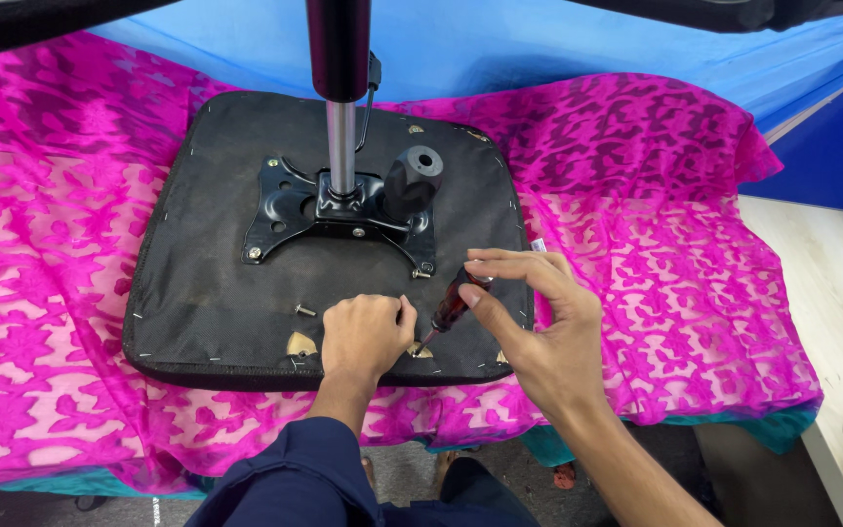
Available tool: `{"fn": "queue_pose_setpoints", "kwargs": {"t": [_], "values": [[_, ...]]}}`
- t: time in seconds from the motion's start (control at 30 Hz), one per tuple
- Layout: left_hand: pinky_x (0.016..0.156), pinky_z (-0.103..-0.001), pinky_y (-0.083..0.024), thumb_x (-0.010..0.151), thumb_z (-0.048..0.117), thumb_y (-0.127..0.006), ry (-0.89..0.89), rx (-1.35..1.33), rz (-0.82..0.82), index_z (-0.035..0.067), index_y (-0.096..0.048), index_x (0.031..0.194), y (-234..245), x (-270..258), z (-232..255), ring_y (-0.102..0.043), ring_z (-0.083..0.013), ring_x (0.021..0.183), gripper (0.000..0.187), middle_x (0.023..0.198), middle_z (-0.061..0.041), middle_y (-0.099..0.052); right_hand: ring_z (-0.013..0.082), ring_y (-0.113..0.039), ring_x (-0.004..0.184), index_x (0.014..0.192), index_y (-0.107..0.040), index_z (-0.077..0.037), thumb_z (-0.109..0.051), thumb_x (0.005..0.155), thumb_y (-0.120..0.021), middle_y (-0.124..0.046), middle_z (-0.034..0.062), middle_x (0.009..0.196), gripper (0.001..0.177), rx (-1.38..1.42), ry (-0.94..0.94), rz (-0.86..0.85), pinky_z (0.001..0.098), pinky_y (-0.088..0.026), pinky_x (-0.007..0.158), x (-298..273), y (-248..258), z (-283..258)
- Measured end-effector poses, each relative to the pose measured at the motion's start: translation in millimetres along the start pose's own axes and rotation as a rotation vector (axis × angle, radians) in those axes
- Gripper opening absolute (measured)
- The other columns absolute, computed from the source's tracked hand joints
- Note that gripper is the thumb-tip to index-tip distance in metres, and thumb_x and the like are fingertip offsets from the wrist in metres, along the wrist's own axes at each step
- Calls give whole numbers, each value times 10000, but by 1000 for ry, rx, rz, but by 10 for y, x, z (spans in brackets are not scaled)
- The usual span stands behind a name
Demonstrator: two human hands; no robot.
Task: The person uses a screwdriver to tighten screws into the underside of an office chair seat, securing the central gas lift mechanism to the seat base. The person works methodically around the base, tightening each screw in turn.
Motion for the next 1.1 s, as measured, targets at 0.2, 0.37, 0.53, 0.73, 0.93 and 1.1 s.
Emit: {"fn": "queue_pose_setpoints", "kwargs": {"t": [0.2,0.37,0.53,0.73,0.93,1.1], "values": [[604,-429,-567,959,329,-541,-4,-10,-11,105,-784,699,11,1,2,-710,-304,598,421,633,-112,-709,161,-698,1100,1025,-773,-89,-134,858,-805,-790,60,1131,176,47,-34,4,333,-512,1014,-18,9,19],[592,-429,-564,963,327,-536,-3,-15,-24,112,-783,697,24,-4,8,-704,-299,579,422,611,-109,-700,155,-677,1046,1126,-781,-111,-147,845,-797,-785,50,1068,284,38,-153,5,340,-504,1008,-92,16,20],[575,-405,-561,989,330,-515,13,0,-78,117,-778,699,20,-2,5,-693,-263,537,445,577,-87,-685,147,-641,1160,1140,-778,-104,-149,888,-769,-733,45,1169,257,36,-85,20,345,-477,1047,-105,37,0],[567,-402,-561,981,324,-526,-10,-3,-34,116,-782,699,17,-11,-4,-692,-263,541,433,574,-91,-685,150,-656,1059,1139,-795,-136,-164,869,-769,-698,35,1077,273,59,-201,13,328,-522,970,-99,26,1],[579,-416,-562,963,320,-542,-29,-10,11,114,-784,687,7,-20,-6,-700,-278,565,420,608,-94,-701,162,-661,1146,1152,-782,-133,-144,924,-717,-757,42,1180,238,-44,-78,29,347,-490,1034,-90,39,-15],[582,-417,-563,971,321,-537,-15,-18,-26,118,-784,705,13,-13,-10,-702,-278,568,417,614,-98,-703,180,-650,1135,1143,-780,-129,-126,922,-708,-772,45,1213,232,-141,-45,59,343,-475,1022,-78,66,-28]]}}
Point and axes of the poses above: each hand's wrist, its own x-axis towards the middle knuckle, its own y-axis out of the back of the hand, z = x × y, the point moved 2 cm from there along x, towards the middle knuckle
